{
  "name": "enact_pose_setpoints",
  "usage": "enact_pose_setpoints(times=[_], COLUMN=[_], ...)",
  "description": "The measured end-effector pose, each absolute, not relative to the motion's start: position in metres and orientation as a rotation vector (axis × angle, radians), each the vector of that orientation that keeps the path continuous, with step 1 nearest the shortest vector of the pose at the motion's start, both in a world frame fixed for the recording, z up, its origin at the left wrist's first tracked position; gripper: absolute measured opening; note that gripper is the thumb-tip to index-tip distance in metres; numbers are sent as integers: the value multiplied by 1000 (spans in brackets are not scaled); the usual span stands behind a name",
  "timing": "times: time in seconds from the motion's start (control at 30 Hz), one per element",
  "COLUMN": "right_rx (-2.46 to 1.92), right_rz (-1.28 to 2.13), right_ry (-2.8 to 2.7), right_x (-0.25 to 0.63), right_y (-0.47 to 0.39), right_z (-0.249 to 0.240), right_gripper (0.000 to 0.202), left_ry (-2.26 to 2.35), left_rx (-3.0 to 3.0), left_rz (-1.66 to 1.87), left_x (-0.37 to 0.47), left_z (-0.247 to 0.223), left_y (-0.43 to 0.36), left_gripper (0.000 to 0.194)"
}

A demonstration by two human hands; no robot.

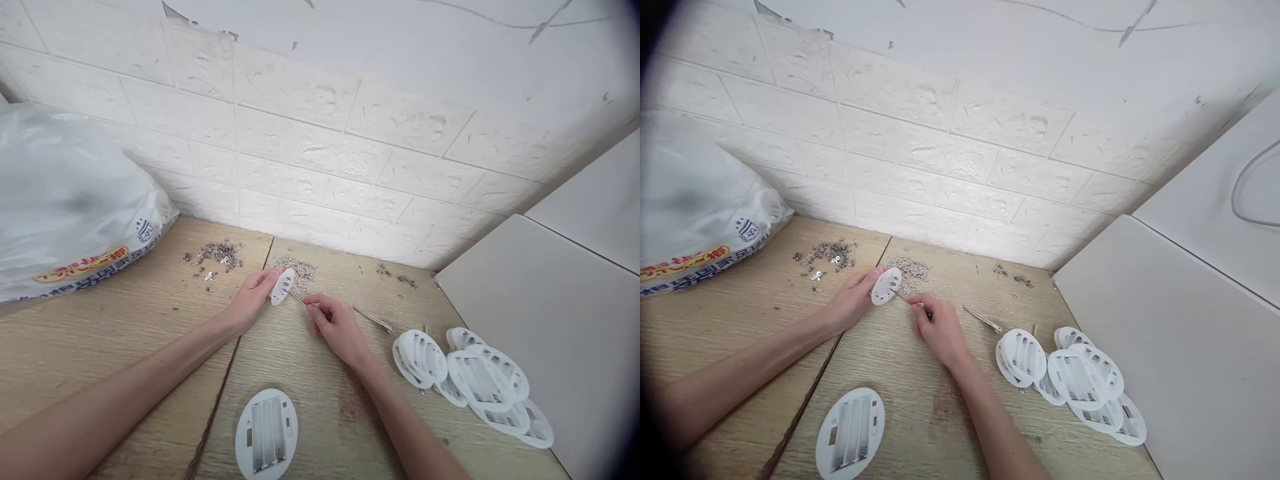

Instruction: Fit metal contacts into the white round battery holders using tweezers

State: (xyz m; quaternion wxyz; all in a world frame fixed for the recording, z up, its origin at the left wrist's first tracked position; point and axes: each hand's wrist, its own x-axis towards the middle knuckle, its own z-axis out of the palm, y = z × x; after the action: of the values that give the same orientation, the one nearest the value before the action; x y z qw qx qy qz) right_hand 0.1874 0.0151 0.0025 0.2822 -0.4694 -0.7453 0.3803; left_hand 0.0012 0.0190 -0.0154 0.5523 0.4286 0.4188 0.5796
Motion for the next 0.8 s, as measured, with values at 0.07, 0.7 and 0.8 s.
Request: enact_pose_setpoints(times=[0.07,0.7,0.8], right_rx=[-1256,-1246,-1244], right_rz=[1042,933,924], right_ry=[-1984,-2005,-2007], right_x=[188,191,191], right_y=[15,19,19], right_z=[2,0,1], right_gripper=[30,29,29], left_ry=[993,932,914], left_rx=[984,717,714], left_rz=[1384,1381,1385], left_x=[2,4,4], left_z=[-14,2,1], left_y=[19,18,19], left_gripper=[33,31,34])
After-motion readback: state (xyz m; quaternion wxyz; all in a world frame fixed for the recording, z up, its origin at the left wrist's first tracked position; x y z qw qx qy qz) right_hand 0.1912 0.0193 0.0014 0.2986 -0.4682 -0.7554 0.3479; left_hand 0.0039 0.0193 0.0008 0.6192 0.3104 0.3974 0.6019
